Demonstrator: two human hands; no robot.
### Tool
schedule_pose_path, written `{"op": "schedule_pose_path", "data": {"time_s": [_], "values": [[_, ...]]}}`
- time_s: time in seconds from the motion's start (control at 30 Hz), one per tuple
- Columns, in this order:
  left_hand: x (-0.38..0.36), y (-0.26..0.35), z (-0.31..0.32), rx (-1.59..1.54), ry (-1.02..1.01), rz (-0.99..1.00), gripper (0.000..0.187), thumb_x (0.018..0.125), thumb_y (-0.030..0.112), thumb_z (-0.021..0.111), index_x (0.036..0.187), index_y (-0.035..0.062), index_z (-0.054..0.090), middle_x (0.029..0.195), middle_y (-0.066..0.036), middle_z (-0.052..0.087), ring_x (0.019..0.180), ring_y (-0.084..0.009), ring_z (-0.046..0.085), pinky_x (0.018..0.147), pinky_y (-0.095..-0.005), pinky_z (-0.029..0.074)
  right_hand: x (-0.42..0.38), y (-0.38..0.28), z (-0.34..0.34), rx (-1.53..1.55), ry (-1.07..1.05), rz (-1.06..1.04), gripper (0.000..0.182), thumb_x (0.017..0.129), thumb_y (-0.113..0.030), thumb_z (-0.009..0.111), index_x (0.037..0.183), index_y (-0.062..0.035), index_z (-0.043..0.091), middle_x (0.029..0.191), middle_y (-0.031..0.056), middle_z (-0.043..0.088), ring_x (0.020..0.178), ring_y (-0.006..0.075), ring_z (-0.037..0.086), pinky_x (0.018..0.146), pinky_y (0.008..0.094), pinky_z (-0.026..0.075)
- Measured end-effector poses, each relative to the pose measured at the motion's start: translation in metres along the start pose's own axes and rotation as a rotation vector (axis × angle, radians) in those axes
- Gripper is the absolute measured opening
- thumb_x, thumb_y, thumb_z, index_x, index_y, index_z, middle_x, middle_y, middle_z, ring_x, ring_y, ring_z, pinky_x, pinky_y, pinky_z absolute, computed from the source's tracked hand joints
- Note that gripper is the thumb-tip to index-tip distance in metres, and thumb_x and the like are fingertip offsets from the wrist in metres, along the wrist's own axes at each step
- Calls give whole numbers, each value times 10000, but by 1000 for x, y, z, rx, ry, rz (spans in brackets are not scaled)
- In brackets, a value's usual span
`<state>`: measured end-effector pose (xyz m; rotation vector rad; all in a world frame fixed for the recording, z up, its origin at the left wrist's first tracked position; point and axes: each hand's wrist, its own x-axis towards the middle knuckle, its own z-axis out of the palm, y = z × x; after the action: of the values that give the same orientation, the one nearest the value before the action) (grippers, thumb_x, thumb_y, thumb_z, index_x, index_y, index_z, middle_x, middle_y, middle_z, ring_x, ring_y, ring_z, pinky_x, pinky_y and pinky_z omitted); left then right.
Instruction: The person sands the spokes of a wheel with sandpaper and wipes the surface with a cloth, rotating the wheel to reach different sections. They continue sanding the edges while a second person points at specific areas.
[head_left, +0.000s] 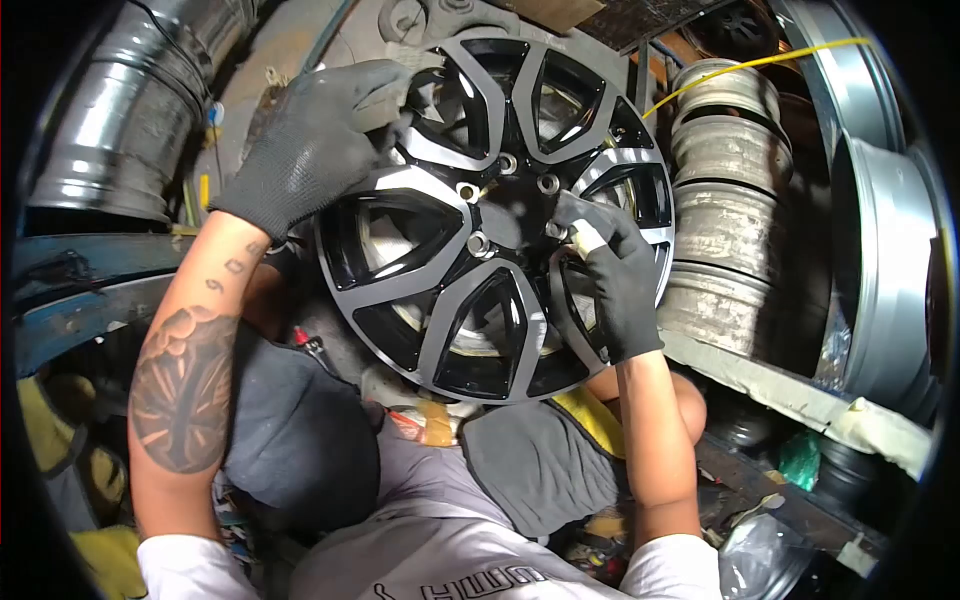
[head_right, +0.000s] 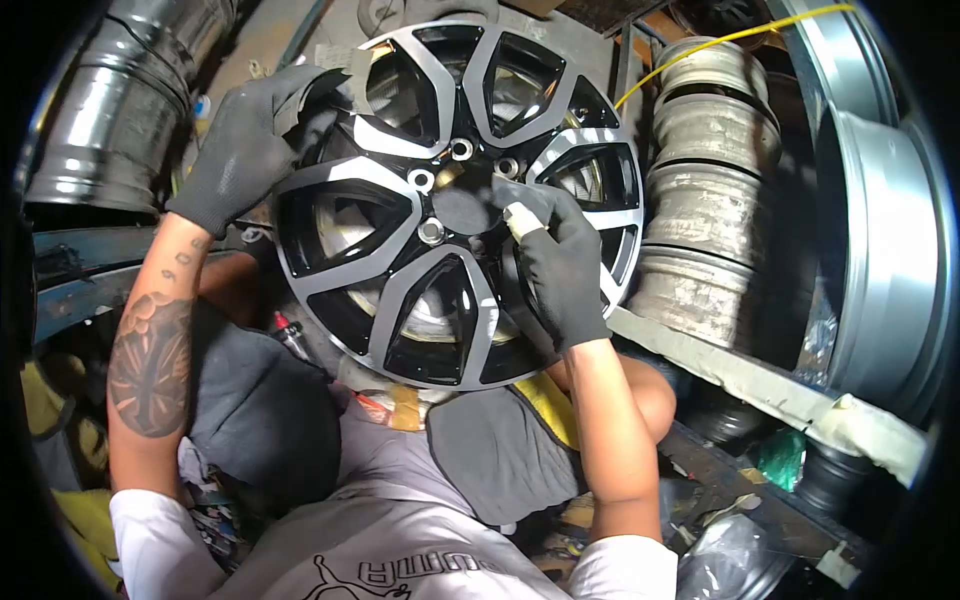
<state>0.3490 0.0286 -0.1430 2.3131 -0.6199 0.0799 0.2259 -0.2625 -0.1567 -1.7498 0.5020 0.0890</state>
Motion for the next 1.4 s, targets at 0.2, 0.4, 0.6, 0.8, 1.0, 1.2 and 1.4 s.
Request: {"op": "schedule_pose_path", "data": {"time_s": [0.2,0.4,0.6,0.8,1.0,1.2,1.4], "values": [[3,19,-9,-380,133,-92,281,939,98,633,1205,8,629,1076,-156,724,953,-275,720,802,-365,590,-2,-8,-5,329,-359,4,246,996,-87,617,1229,-7,617,1039,51,697,840,90,657,724,231,543],[0,89,-8,-950,251,-269,306,981,146,651,1204,-59,605,1083,-172,713,949,-231,730,842,-315,609,-31,-27,-6,121,-388,-73,361,955,-101,458,1279,25,555,1134,129,715,994,195,691,926,338,539],[7,66,29,-980,285,-370,235,983,116,622,1171,-24,632,1019,-119,735,886,-152,716,767,-270,593,-41,-19,0,-647,-264,-471,220,878,-91,649,1080,-36,582,911,156,619,795,284,636,735,375,496],[24,66,25,-322,163,-5,304,870,54,668,1172,26,681,939,-172,736,798,-271,712,703,-351,549,-25,-2,7,-841,-317,-495,292,830,-197,788,1029,-61,623,875,136,605,763,334,624,685,420,497],[39,42,13,-176,28,77,482,677,-99,575,1120,25,716,997,-257,697,930,-444,679,806,-450,547,-9,-1,22,-980,-391,-473,380,848,-196,753,1222,-140,715,869,124,628,784,323,646,698,416,518],[69,11,26,-37,191,77,500,697,-56,604,1179,23,708,1068,-243,713,1004,-425,683,918,-472,536,-7,-3,37,-1170,-451,-419,420,847,-184,733,1266,-201,721,824,101,609,745,300,629,672,410,507],[85,15,21,-99,141,178,432,795,58,651,1223,4,667,1156,-227,691,1001,-378,697,917,-471,542,-12,-5,50,-1024,-525,-451,352,880,-198,717,1231,-173,739,770,94,612,708,283,635,648,400,504]]}}
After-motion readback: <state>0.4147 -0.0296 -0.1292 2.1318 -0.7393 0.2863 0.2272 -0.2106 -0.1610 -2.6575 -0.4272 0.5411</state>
